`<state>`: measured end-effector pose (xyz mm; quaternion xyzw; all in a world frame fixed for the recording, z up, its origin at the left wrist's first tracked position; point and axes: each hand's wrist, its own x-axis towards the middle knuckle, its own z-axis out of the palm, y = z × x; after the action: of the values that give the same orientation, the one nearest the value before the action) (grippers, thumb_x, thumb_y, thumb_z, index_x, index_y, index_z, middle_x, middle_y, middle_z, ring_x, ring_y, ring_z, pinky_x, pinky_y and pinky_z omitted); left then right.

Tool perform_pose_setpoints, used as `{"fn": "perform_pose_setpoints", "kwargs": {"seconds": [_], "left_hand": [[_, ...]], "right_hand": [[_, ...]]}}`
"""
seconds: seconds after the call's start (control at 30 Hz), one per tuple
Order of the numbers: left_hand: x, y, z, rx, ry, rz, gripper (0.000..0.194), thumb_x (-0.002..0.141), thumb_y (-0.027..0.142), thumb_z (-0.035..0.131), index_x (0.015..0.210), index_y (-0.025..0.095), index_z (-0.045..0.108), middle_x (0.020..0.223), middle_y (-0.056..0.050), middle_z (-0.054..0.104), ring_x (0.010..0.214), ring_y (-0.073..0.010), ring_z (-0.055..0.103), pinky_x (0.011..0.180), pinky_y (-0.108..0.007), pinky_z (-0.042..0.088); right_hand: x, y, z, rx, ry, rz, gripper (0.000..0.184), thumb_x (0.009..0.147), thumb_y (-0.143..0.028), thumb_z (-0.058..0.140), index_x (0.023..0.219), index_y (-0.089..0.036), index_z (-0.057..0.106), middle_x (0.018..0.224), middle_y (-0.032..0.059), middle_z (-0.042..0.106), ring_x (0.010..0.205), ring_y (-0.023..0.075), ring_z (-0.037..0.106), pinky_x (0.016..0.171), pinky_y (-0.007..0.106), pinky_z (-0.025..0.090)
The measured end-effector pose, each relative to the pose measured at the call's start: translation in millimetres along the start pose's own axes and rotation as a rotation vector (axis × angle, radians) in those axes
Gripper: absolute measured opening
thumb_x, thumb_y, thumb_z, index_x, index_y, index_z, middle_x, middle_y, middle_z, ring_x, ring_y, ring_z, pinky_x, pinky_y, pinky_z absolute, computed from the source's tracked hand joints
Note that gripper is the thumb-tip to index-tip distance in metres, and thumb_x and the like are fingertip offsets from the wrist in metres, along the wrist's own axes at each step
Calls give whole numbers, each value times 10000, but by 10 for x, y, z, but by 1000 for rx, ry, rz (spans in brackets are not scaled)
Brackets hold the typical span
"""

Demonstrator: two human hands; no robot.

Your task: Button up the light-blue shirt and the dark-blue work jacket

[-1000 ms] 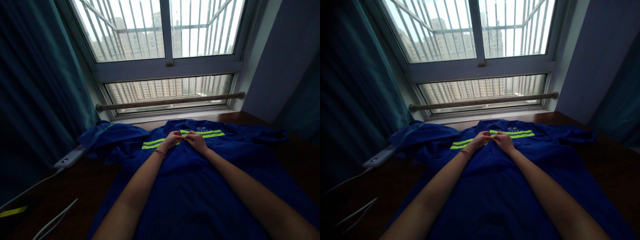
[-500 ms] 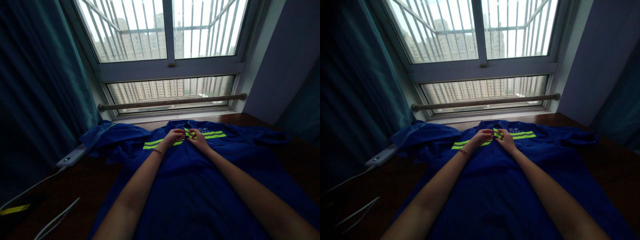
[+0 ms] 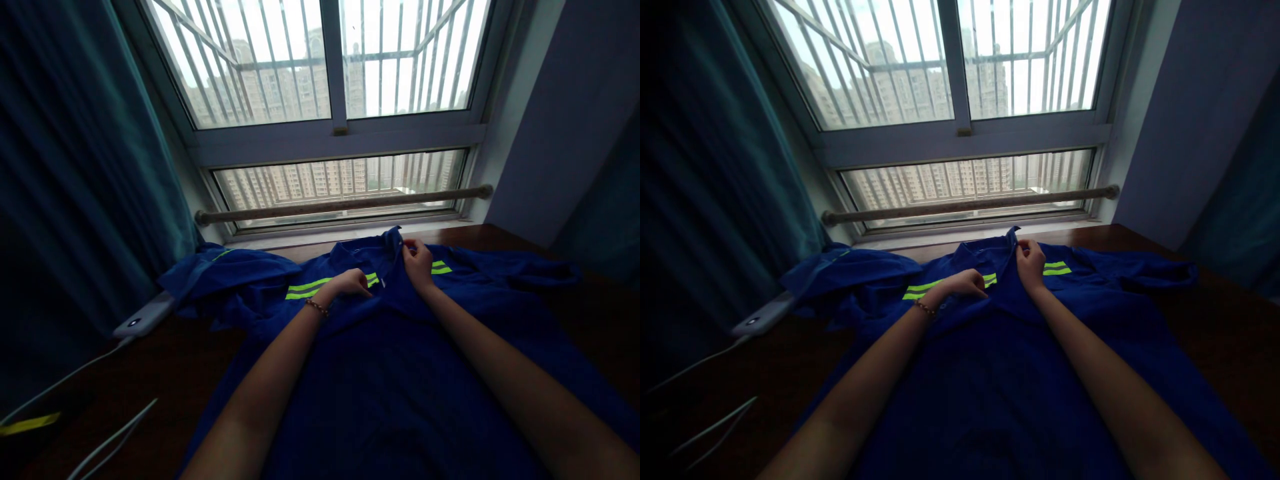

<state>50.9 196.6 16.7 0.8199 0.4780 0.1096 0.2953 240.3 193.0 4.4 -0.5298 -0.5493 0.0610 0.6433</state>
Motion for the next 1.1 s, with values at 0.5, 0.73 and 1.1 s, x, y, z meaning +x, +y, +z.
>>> {"fn": "perform_pose_setpoints", "kwargs": {"seconds": [0.5, 0.73, 1.1], "left_hand": [[-205, 492, -40, 154, 683, 165, 215, 755, 278, 547, 936, 162, 548, 744, -72, 551, 718, -195, 519, 684, -263, 342], [-48, 415, 239, -174, 459, 210, 225, 646, 214, 644, 508, 157, 476, 520, 10, 427, 533, -112, 406, 553, -233, 293], [99, -204, 347, -1095, -5, -76, 250, 528, 219, 743, 598, 101, 534, 519, 23, 504, 456, -47, 446, 462, -177, 325]], "right_hand": [[164, 38, -119, 292, 88, 315, 300, 756, -349, 431, 973, -145, 466, 544, -7, 555, 385, 141, 491, 392, 256, 389], [25, -251, -144, -46, 67, -32, 217, 819, -303, 406, 964, -152, 462, 669, 47, 610, 628, 190, 588, 606, 294, 436], [-479, -67, 6, -271, -638, -669, 127, 803, -175, 426, 857, -191, 539, 883, 79, 551, 843, 183, 514, 746, 297, 418]]}}
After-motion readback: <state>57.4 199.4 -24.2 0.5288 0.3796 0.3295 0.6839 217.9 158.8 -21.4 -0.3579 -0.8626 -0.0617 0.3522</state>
